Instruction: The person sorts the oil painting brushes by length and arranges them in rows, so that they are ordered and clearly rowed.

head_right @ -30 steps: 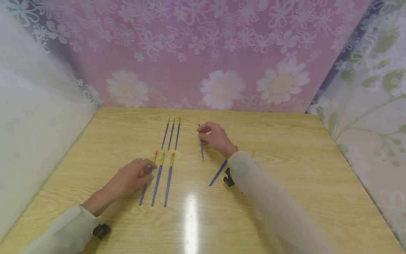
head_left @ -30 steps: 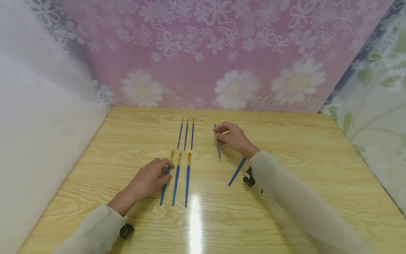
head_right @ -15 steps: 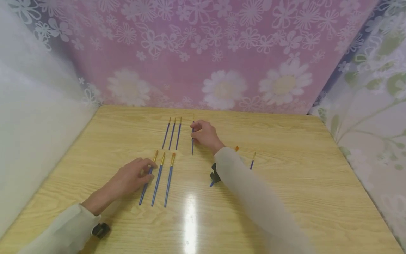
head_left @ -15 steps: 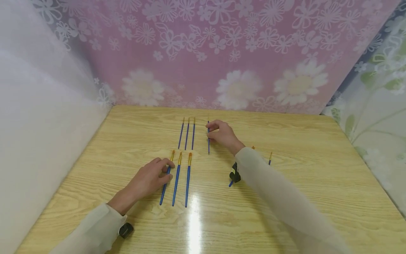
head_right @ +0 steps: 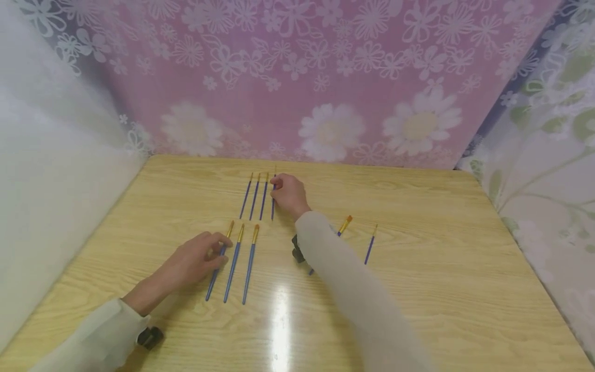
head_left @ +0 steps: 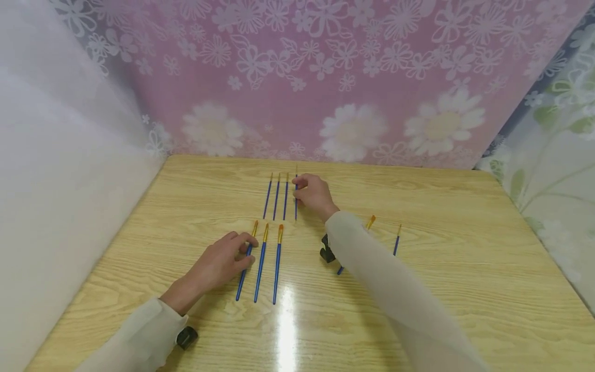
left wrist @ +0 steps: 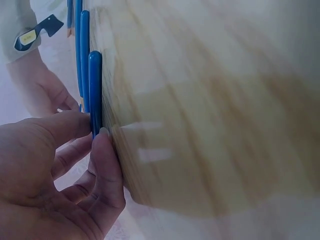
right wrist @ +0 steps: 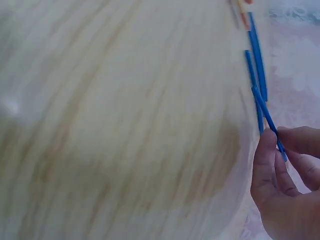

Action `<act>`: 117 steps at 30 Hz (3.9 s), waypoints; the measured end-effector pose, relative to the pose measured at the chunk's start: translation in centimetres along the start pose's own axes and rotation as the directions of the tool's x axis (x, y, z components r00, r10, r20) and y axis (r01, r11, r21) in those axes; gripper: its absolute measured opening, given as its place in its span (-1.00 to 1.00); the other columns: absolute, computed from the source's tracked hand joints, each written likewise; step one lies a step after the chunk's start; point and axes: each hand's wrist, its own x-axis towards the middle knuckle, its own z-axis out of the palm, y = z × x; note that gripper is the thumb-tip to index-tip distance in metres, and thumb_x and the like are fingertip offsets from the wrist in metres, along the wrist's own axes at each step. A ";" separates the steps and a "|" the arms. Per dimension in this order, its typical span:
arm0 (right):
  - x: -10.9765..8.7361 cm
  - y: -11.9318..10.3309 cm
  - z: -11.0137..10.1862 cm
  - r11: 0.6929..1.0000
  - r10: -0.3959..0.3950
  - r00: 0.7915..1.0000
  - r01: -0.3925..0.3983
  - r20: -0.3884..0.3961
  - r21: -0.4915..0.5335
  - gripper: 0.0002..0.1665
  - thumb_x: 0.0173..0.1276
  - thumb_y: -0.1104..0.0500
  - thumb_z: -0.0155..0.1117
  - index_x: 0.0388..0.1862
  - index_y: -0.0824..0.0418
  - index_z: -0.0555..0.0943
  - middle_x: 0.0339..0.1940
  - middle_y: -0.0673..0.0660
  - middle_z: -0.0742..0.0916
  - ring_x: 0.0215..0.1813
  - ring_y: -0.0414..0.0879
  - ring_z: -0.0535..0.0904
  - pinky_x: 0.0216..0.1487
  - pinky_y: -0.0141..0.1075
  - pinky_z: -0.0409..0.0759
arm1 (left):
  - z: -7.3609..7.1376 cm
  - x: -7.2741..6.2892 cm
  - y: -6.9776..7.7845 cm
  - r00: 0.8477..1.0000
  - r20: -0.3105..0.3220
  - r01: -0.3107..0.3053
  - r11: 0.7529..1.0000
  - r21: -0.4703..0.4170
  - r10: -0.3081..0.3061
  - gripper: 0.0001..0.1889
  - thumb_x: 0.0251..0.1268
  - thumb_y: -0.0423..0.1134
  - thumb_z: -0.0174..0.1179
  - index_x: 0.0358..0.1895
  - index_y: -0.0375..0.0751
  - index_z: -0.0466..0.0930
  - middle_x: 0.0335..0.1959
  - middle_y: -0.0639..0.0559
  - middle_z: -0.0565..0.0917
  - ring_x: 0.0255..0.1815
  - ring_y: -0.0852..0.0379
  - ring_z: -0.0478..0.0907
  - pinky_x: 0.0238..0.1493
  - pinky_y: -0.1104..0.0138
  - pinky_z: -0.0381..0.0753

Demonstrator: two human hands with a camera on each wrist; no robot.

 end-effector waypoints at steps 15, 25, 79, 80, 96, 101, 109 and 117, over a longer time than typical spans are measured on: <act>0.7 -0.2 1.3 0.955 -0.069 0.997 0.056 -0.033 -0.293 -0.54 0.60 0.38 0.23 0.42 0.32 0.65 0.22 0.26 0.79 0.06 0.12 0.68 0.12 -0.07 0.61 | -0.2 0.1 0.3 1.000 0.005 -0.009 1.000 0.002 0.009 -0.72 0.58 -0.21 0.35 0.24 -0.04 0.66 -0.01 -0.05 0.67 -0.21 0.11 0.53 -0.20 0.21 0.54; 1.1 -0.7 1.8 0.942 -0.013 1.000 0.005 -0.022 -0.335 -0.53 0.61 0.40 0.17 0.43 0.34 0.65 0.55 0.30 0.56 0.69 0.19 0.34 0.67 0.10 0.37 | -0.2 0.2 0.2 1.000 0.005 -0.013 1.000 0.005 0.013 -0.73 0.58 -0.21 0.34 0.24 -0.04 0.65 -0.02 -0.04 0.67 -0.24 0.12 0.50 -0.22 0.22 0.52; -9.9 4.5 -8.3 0.896 -0.202 0.979 0.199 0.035 -0.397 -0.65 0.64 0.13 0.30 0.26 0.27 0.70 -0.08 0.19 0.81 -0.06 0.11 0.78 -0.04 0.03 0.75 | 0.2 0.1 0.0 1.000 0.006 0.008 1.000 0.004 -0.008 -0.74 0.57 -0.22 0.34 0.22 -0.04 0.66 -0.01 -0.05 0.67 -0.20 0.10 0.52 -0.17 0.21 0.55; -10.2 4.7 -8.6 0.896 -0.204 0.978 0.201 0.036 -0.396 -0.66 0.63 0.14 0.31 0.25 0.28 0.70 -0.10 0.18 0.81 -0.09 0.10 0.78 -0.08 0.00 0.75 | 0.2 0.1 0.0 1.000 0.006 0.007 1.000 0.003 -0.007 -0.74 0.58 -0.22 0.34 0.22 -0.04 0.65 -0.01 -0.05 0.67 -0.20 0.10 0.52 -0.18 0.21 0.54; -14.5 7.4 -10.6 0.870 -0.182 0.980 0.200 0.083 -0.451 -0.82 0.63 0.11 0.36 -0.04 0.22 0.71 -0.44 0.03 0.76 -0.50 -0.18 0.52 -0.40 -0.27 0.49 | 0.0 -0.1 0.1 1.000 0.002 0.001 1.000 0.003 -0.001 -0.74 0.57 -0.23 0.34 0.22 -0.06 0.65 -0.03 -0.02 0.67 -0.22 0.11 0.49 -0.19 0.23 0.52; -14.9 8.0 -10.5 0.878 -0.161 0.984 0.181 0.083 -0.443 -0.85 0.62 0.11 0.36 -0.06 0.19 0.68 -0.50 -0.02 0.73 -0.54 -0.17 0.48 -0.46 -0.30 0.44 | 0.0 -0.1 0.2 1.000 -0.001 -0.014 1.000 0.008 0.014 -0.74 0.58 -0.23 0.34 0.21 -0.06 0.65 -0.04 -0.02 0.67 -0.22 0.11 0.49 -0.19 0.22 0.53; -14.4 8.3 -9.7 0.870 -0.210 0.972 0.234 0.104 -0.435 -0.91 0.58 0.15 0.41 -0.11 0.16 0.72 -0.40 -0.04 0.73 -0.40 -0.20 0.52 -0.33 -0.30 0.48 | 0.0 -0.1 0.2 1.000 0.009 -0.005 1.000 -0.010 0.005 -0.74 0.58 -0.22 0.33 0.23 -0.04 0.64 -0.04 -0.02 0.66 -0.27 0.11 0.44 -0.25 0.25 0.46; -13.9 7.6 -8.7 0.858 -0.211 0.969 0.247 0.130 -0.450 -0.90 0.58 0.11 0.41 -0.11 0.11 0.75 -0.18 0.06 0.72 -0.19 -0.13 0.58 -0.14 -0.18 0.56 | -0.1 -0.2 0.2 1.000 0.006 -0.016 1.000 -0.018 0.016 -0.74 0.58 -0.22 0.34 0.23 -0.04 0.64 -0.04 -0.02 0.66 -0.28 0.12 0.43 -0.25 0.25 0.46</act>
